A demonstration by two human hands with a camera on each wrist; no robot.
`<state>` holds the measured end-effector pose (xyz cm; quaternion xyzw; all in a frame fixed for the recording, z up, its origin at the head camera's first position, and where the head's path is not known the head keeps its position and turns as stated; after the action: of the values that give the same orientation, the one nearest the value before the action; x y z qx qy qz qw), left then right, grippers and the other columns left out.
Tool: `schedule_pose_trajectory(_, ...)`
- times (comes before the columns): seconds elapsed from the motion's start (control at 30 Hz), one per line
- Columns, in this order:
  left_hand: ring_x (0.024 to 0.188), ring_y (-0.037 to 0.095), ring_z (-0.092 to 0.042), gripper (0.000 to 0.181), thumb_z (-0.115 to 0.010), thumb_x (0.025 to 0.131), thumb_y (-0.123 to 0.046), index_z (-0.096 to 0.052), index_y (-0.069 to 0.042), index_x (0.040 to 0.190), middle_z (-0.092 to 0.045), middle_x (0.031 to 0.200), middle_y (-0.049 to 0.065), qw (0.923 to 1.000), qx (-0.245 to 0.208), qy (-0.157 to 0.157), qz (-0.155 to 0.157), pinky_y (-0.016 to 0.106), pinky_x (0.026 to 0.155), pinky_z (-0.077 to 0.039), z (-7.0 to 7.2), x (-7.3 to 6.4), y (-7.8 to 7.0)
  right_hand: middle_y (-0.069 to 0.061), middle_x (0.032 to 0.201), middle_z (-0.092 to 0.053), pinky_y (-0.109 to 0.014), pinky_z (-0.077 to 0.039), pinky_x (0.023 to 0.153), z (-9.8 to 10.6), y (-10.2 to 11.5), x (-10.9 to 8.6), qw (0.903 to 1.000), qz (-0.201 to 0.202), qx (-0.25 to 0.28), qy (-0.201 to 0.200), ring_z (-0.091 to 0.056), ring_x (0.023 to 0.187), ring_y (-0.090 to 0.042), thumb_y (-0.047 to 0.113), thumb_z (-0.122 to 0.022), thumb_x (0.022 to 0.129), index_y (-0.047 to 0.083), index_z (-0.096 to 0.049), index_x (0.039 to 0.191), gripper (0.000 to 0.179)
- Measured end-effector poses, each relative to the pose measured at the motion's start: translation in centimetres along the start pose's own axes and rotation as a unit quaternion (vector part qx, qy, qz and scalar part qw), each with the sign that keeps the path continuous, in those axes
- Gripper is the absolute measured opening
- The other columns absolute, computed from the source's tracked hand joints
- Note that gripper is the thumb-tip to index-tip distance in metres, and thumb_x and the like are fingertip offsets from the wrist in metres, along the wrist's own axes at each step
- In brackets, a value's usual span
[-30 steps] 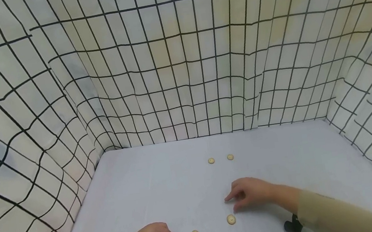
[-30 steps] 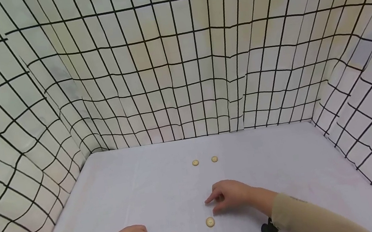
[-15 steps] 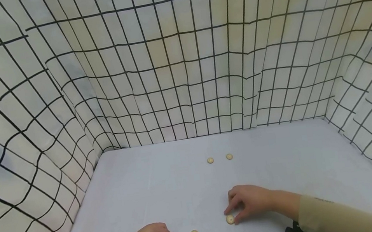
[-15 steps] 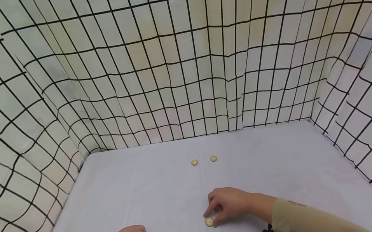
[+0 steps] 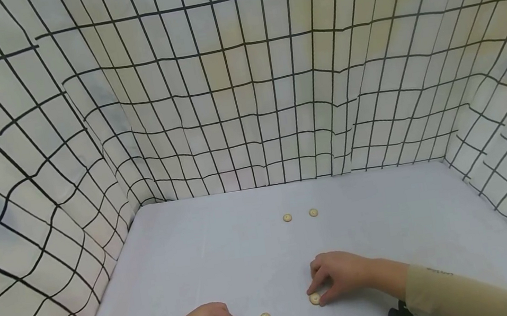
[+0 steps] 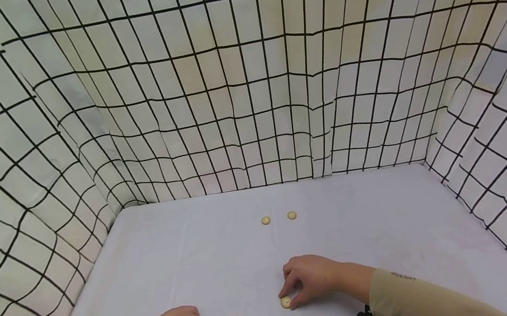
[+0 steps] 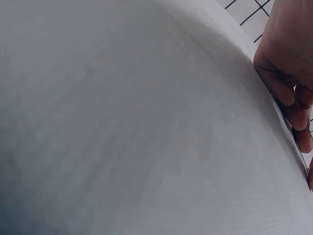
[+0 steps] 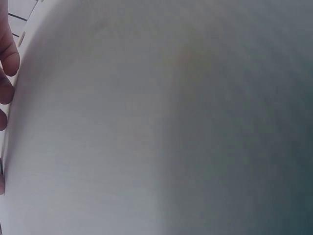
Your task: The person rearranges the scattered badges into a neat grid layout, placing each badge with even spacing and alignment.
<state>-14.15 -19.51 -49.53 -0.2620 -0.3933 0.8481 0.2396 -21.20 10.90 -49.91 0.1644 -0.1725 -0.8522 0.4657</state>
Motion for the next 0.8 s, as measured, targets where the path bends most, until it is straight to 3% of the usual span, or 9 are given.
schedule_pose_trajectory(0.3, 0.073, 0.002, -0.054, 0.019, -0.079, 0.083, -0.021, -0.080, -0.026, 0.101, -0.058, 0.080, -0.010, 1.0000, 0.002, -0.003, 0.002, 0.021, 0.068, -0.046, -0.1, 0.0, 0.1, 0.024, 0.088, -0.055, -0.016, -0.042, 0.070, 0.4, -0.1, -0.2, 0.9995, -0.003, 0.026, -0.018, -0.046, 0.078, 0.004, 0.044, -0.078, 0.083, 0.034, -0.077, 0.108, 0.028)
schedule_pose_trajectory(0.53, 0.073, 0.001, -0.054, 0.020, -0.079, 0.082, -0.019, -0.080, -0.025, 0.102, -0.058, 0.080, -0.011, 0.9999, 0.006, -0.008, -0.010, 0.021, 0.067, -0.047, -0.1, 0.0, -0.1, 0.023, 0.088, -0.055, -0.020, -0.044, 0.073, 1.0, -1.4, -0.6, 0.9977, -0.045, 0.043, -0.026, -0.048, 0.080, 0.001, 0.044, -0.078, 0.082, 0.038, -0.076, 0.109, 0.027)
schedule_pose_trajectory(0.8, 0.073, 0.001, -0.054, 0.021, -0.078, 0.082, -0.018, -0.080, -0.025, 0.101, -0.059, 0.080, -0.011, 0.9998, 0.012, -0.009, -0.009, 0.021, 0.068, -0.047, -0.1, 0.1, -0.2, 0.022, 0.083, -0.054, -0.023, -0.042, 0.071, 2.0, -4.3, -1.6, 0.9927, -0.088, 0.051, -0.065, -0.049, 0.078, -0.002, 0.043, -0.079, 0.082, 0.039, -0.077, 0.106, 0.025)
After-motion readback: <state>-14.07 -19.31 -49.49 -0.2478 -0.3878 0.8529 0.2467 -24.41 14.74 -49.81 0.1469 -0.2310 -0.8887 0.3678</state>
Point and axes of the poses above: each hand's wrist, its own x-axis towards the middle knuckle, its own z-axis out of the back of the hand, y = z × x, the point moved 5 cm from there along x, towards the middle knuckle
